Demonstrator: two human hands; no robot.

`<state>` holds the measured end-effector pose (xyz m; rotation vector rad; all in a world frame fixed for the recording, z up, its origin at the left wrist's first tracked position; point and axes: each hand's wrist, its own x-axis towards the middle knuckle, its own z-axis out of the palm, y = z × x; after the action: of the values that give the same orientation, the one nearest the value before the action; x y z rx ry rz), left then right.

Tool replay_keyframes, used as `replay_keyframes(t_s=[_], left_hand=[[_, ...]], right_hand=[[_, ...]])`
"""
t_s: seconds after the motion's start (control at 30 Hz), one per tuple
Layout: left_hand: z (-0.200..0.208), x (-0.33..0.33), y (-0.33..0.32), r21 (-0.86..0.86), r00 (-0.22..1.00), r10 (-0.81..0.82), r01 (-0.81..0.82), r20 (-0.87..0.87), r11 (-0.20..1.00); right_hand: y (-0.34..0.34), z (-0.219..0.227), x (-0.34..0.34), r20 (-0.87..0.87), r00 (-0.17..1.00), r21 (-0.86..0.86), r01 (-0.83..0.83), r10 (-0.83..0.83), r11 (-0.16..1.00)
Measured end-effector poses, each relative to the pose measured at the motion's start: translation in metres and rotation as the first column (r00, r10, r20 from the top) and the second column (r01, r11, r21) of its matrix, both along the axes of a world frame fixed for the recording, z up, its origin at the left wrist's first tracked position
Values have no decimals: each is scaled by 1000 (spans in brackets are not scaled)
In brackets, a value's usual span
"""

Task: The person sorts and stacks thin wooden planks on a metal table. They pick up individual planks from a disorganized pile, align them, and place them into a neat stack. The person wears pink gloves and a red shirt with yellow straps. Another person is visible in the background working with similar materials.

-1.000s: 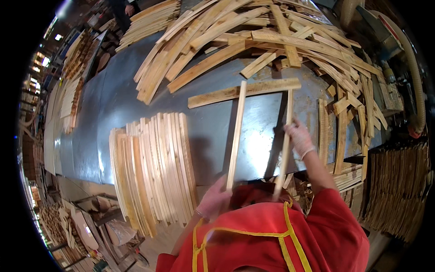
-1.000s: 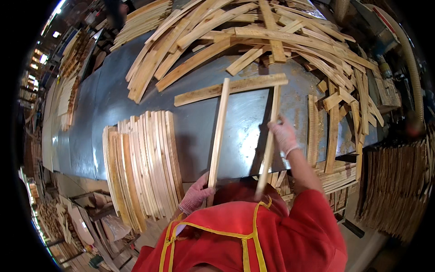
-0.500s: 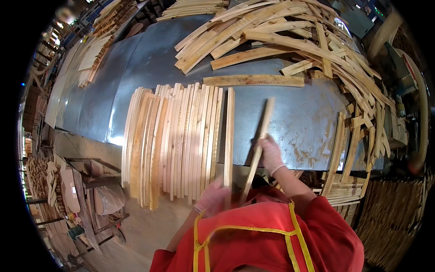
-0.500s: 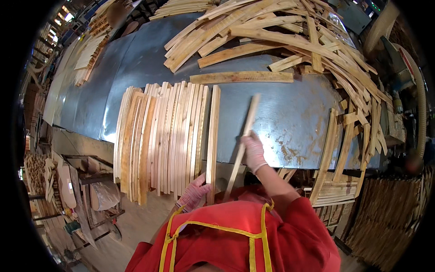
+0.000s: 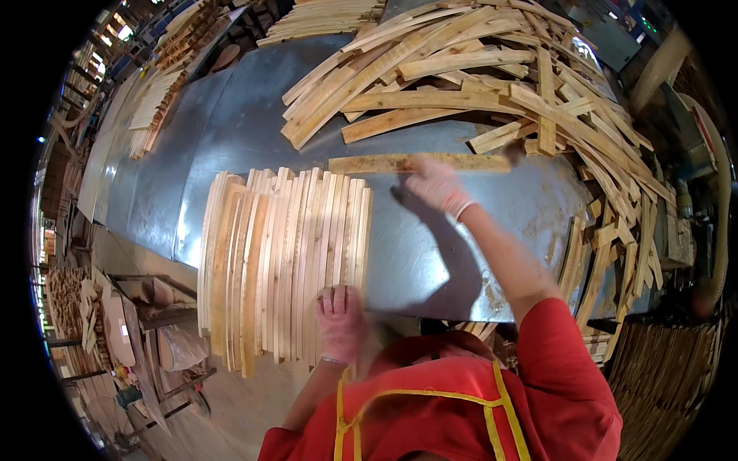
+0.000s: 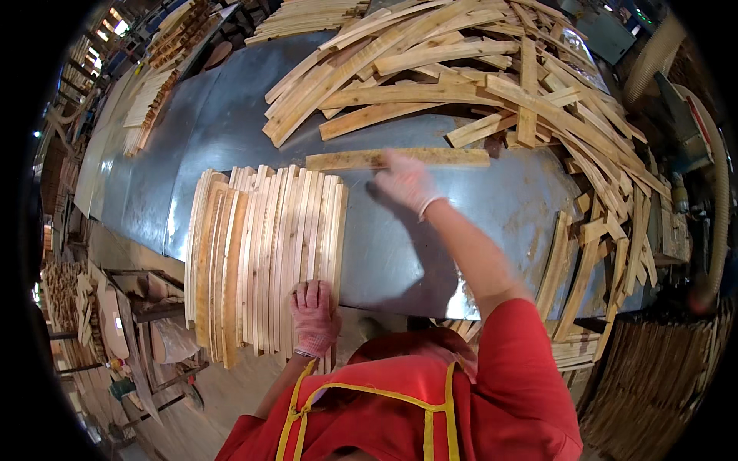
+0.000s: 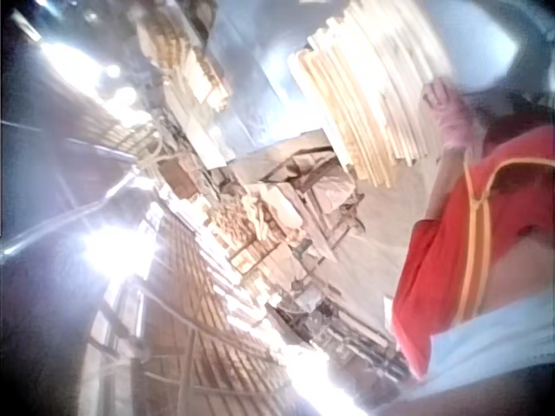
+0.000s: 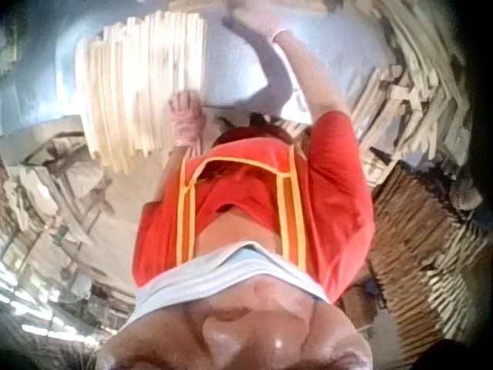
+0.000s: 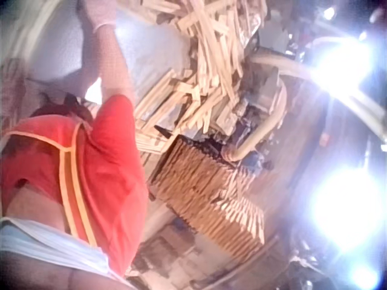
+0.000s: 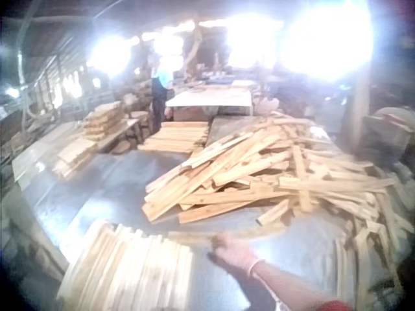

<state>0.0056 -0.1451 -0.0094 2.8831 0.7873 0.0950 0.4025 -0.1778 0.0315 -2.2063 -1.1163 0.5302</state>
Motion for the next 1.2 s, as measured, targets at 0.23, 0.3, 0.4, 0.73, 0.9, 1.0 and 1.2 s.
replay_keyframes(t_s=[0.23,0.3,0.4,0.73,0.9,1.0,1.2], left_hand=[[7,2,1,-19,996,-13,15,83,1000],[6,-2,2,-30,996,-8,10,92,999],[5,-3,0,26,995,1,-4,95,1000],[-1,0,9,-82,994,-31,41,109,996],[-10,-19,-4,33,987,-152,154,-52,988],[2,-23,-1,33,980,-170,175,-102,984],[9,-17,0,-15,976,-199,198,-88,980]], right_hand=[[-15,-25,80,332,907,-361,-133,261,923],[-19,-8,60,162,948,-410,-189,275,892],[-63,-11,7,-400,916,-212,-124,30,969],[-87,-63,-215,-483,870,-206,-222,99,953],[-126,-18,-193,-446,893,-188,-39,-50,981],[-240,-11,-132,-12,742,-173,659,-670,732],[-405,-67,-95,310,443,-333,880,-842,340]])
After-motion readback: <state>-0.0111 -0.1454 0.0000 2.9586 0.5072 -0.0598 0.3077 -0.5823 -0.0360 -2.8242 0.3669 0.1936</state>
